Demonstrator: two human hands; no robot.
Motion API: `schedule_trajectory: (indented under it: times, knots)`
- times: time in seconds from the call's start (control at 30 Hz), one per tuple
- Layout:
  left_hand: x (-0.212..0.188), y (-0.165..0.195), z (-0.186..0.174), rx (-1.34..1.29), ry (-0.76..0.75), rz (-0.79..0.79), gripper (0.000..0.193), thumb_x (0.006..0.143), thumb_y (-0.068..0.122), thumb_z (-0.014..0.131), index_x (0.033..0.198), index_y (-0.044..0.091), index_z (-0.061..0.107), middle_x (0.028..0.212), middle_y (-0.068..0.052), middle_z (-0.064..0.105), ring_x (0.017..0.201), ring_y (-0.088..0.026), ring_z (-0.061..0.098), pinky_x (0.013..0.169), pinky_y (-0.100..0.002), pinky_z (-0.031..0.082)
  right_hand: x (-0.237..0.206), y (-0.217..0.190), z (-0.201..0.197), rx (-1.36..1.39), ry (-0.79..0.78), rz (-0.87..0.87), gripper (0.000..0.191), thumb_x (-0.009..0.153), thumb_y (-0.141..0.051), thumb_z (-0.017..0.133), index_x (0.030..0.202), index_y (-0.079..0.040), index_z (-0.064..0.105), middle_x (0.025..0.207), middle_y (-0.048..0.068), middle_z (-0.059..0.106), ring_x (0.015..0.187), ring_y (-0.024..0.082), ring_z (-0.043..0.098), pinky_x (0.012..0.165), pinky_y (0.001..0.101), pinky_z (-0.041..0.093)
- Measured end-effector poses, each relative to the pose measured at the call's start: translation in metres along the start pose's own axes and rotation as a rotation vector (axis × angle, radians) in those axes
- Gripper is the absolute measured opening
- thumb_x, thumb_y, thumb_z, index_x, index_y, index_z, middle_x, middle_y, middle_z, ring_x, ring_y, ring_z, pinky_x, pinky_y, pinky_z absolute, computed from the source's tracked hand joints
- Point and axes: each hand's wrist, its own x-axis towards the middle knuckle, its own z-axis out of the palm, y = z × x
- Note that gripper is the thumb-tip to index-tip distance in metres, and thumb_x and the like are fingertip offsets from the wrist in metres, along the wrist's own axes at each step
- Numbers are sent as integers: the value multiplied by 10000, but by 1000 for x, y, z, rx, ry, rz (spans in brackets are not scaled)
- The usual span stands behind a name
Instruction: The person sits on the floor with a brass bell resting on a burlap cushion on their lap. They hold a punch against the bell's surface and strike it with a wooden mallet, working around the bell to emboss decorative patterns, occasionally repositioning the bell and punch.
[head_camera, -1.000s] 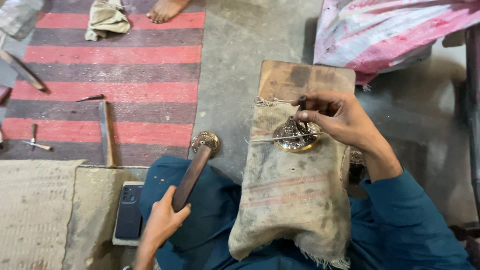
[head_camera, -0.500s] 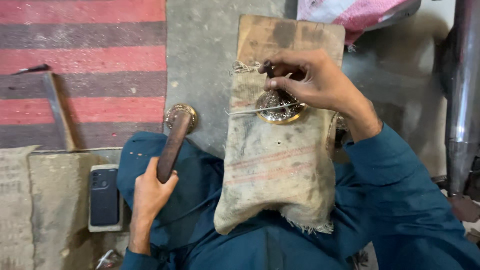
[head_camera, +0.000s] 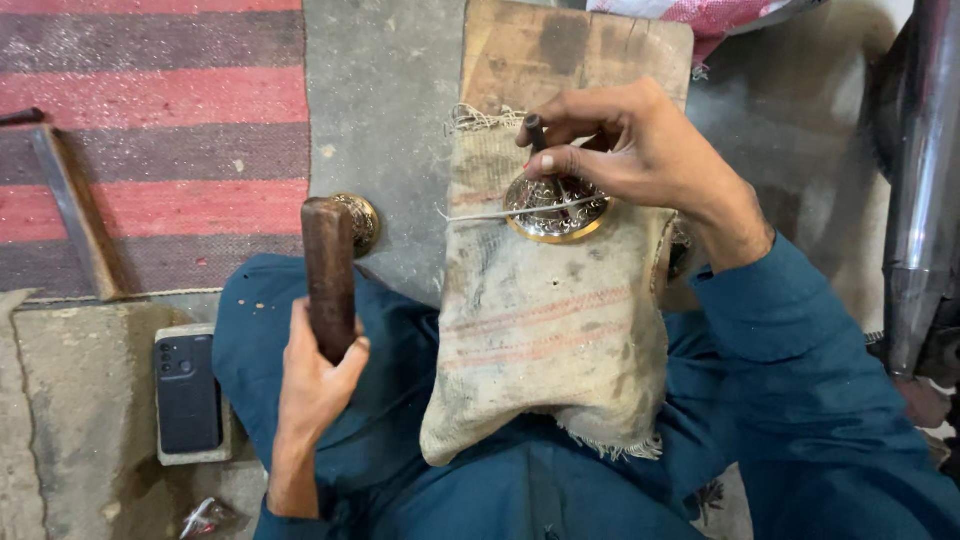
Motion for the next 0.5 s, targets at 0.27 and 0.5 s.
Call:
schedule_trajectory:
  times: [0.27, 0.5]
  knots:
    - [43, 78, 5, 127, -70, 69, 607, 823, 81, 692, 1378, 70, 446, 875, -172, 694, 804, -383, 741, 701, -425, 567, 0, -1, 2, -55, 12, -9, 319, 931, -136, 816, 1215, -28, 718, 968, 61, 779, 888, 106, 720, 777, 267, 582]
    - [75, 134, 8, 217, -13, 508, 832, 788, -9, 689, 1543, 112, 362, 1301, -271, 634, 1113, -481, 654, 866, -492, 554, 2, -3, 0, 19, -23, 4, 262, 946, -93, 768, 1191, -22, 707, 983, 59, 790, 941, 112, 759, 844, 285, 618]
